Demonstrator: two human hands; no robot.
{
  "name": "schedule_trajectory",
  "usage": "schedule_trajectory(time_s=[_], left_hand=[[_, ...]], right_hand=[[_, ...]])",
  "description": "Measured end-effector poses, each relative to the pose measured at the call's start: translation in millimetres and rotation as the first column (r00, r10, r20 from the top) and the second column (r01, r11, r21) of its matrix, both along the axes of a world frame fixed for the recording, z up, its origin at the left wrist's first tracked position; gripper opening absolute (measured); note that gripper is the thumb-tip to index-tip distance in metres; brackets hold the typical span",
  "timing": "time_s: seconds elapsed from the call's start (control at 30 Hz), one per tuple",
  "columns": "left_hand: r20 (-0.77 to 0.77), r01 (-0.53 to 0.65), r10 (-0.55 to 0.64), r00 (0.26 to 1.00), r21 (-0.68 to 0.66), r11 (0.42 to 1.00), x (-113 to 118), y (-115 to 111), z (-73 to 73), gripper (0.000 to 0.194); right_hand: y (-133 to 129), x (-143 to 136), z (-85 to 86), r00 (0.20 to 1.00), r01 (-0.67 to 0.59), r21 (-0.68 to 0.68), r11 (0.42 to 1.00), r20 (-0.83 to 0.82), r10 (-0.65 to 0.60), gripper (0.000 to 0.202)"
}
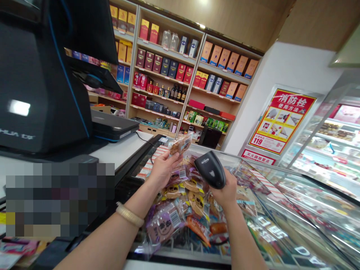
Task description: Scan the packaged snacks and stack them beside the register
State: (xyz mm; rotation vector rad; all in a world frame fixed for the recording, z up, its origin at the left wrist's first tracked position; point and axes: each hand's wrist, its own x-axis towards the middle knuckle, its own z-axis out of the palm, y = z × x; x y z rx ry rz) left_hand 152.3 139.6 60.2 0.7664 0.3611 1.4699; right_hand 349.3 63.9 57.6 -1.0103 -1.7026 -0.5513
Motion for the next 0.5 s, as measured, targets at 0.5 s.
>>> schedule_trajectory(time_s=[0.5], left_hand=[[0.083, -0.037, 0.044, 0.996, -0.081, 0.996, -2.2, -0.6, 5.0, 0.016]], right_hand=[[0.7, 2.6, -3.3, 0.998, 0.057, 0.055, 0.997, -0.015, -0.056, 0.015]])
